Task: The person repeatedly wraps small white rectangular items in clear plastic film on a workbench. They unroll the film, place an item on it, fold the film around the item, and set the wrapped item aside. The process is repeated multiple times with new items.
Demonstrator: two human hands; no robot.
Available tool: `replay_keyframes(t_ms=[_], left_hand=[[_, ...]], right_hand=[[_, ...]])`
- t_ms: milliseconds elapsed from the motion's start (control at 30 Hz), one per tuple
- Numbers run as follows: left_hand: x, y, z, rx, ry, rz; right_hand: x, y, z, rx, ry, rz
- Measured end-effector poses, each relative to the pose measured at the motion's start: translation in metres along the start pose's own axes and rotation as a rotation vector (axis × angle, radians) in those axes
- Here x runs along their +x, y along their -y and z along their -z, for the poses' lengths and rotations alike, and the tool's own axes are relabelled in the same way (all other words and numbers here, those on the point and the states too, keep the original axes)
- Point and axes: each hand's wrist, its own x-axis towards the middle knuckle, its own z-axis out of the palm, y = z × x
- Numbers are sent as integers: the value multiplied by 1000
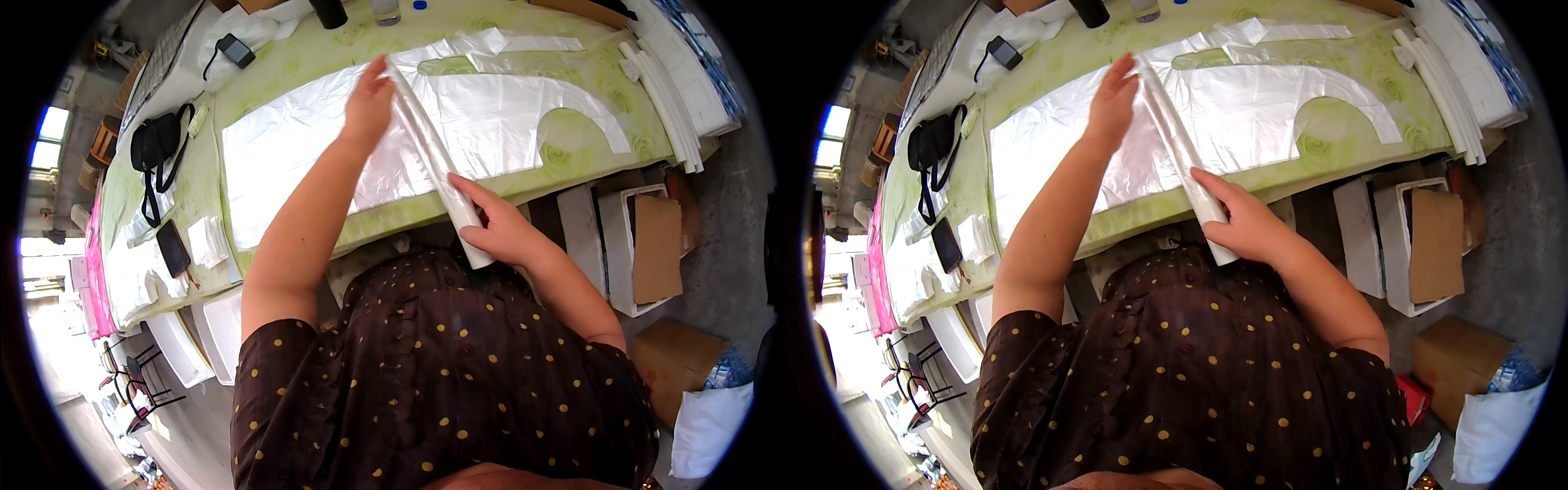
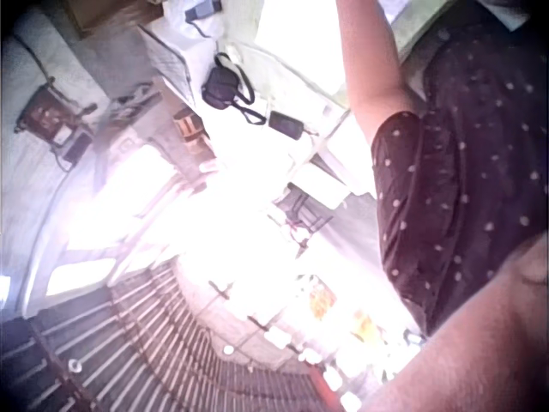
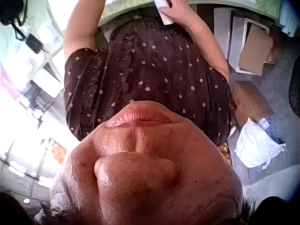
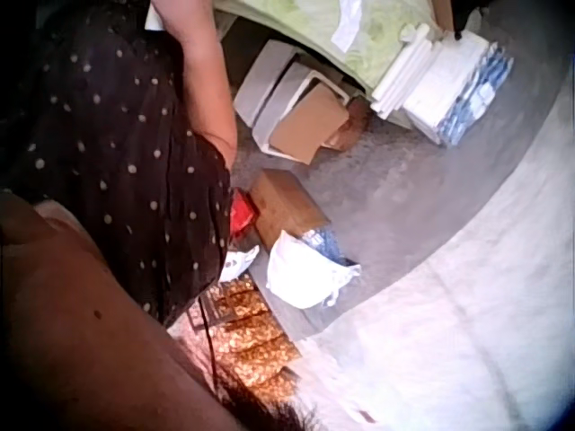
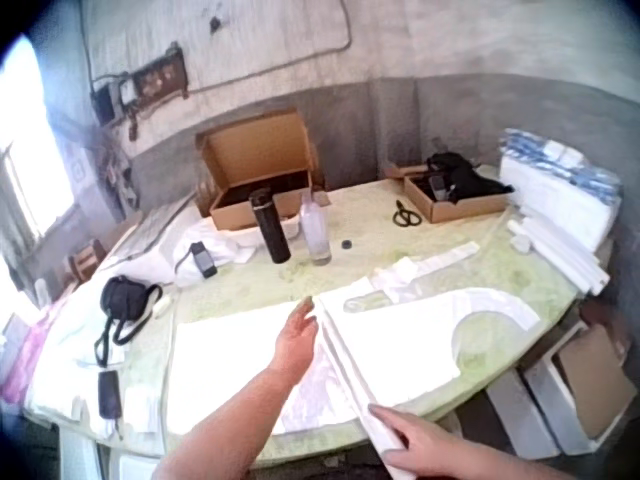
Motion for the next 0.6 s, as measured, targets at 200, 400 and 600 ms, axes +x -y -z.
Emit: replay_keyframes(t_ms=[200,400,600], left_hand=[[44,-14,29,129,83,472],[78,-8,28,201,150,641],[81,-2,25,297,200,589]], right_hand=[[-21,-16,16,35,10,5],[-28,-6,26,69,11,-84],[-40,-9,31,-42,-19,-206]])
